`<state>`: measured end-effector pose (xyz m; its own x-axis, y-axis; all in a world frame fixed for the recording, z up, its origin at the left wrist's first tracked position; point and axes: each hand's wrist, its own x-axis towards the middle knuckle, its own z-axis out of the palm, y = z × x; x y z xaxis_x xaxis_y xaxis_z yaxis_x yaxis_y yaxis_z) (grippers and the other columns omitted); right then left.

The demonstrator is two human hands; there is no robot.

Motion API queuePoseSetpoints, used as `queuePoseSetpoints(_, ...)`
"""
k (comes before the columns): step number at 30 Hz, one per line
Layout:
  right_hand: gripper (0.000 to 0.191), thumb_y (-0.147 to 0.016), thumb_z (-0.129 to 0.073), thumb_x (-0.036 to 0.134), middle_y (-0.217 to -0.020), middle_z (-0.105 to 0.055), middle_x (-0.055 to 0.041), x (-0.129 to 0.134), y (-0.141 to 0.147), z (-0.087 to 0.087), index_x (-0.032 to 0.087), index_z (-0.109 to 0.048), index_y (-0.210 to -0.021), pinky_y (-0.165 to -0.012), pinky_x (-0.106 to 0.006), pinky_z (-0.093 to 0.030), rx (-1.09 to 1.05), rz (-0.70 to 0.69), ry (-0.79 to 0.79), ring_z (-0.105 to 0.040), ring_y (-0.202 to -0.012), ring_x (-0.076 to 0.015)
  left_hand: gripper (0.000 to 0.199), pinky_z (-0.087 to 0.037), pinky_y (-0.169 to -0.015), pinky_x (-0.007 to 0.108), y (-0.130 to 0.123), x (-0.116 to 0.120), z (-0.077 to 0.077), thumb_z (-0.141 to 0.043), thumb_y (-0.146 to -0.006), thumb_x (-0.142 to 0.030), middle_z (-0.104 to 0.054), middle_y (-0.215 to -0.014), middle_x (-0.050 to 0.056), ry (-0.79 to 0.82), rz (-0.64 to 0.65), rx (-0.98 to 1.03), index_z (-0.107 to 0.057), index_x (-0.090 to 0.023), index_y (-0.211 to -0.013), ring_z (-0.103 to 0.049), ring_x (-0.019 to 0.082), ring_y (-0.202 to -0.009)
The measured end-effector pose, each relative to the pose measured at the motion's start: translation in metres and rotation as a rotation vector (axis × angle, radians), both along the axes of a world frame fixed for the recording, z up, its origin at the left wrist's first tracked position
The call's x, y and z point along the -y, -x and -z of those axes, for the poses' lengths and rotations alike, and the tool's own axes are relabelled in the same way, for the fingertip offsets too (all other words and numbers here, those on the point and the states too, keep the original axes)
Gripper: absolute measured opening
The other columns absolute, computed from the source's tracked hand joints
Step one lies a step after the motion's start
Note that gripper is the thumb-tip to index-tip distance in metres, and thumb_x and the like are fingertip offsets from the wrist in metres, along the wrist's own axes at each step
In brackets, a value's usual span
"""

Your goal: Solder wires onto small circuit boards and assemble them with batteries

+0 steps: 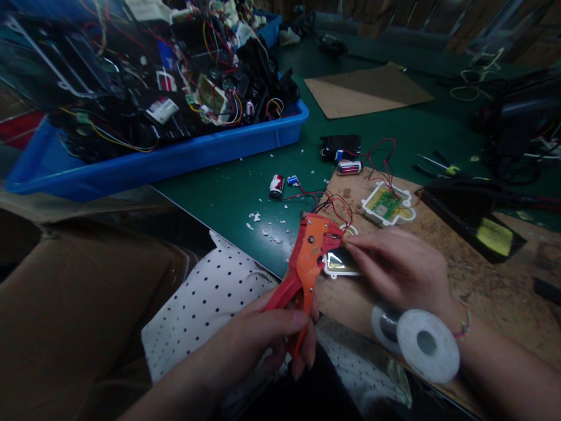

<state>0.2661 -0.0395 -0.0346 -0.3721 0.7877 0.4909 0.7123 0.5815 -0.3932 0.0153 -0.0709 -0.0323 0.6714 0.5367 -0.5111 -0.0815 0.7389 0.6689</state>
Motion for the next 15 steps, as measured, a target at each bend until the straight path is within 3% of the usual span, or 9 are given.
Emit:
queuePoseSetpoints(7, 0.015, -0.088, -0.070, 0.014, -0.085, -0.075, -0.0005, -0.0010, 0.0020, -0.0005, 0.018, -0.070, -0.102, -0.068, -0.026, -0.051, -0.039, 0.012, -0.045, -0.064, -0.070, -0.0099, 0.040, -0.037, -0.043, 0.015, 0.0023, 0.0023, 0.0050, -0.061, -0.076, -0.033, -0.067, -0.086, 0.010, -0.029, -0.005, 0.080, -0.057, -0.013, -0.111, -0.064, 0.017, -0.068)
queuePoseSetpoints(15, 0.013, -0.089, -0.069, 0.014, -0.086, -0.074, -0.0023, -0.0007, 0.0005, -0.0010, 0.015, -0.070, -0.101, -0.071, -0.024, -0.051, -0.003, 0.009, -0.046, -0.065, -0.073, -0.0094, 0.042, -0.033, -0.041, 0.014, 0.0081, 0.0042, 0.0084, -0.059, -0.077, -0.028, -0.069, -0.086, 0.011, 0.017, 0.017, 0.182, -0.057, -0.011, -0.115, -0.064, 0.014, -0.063)
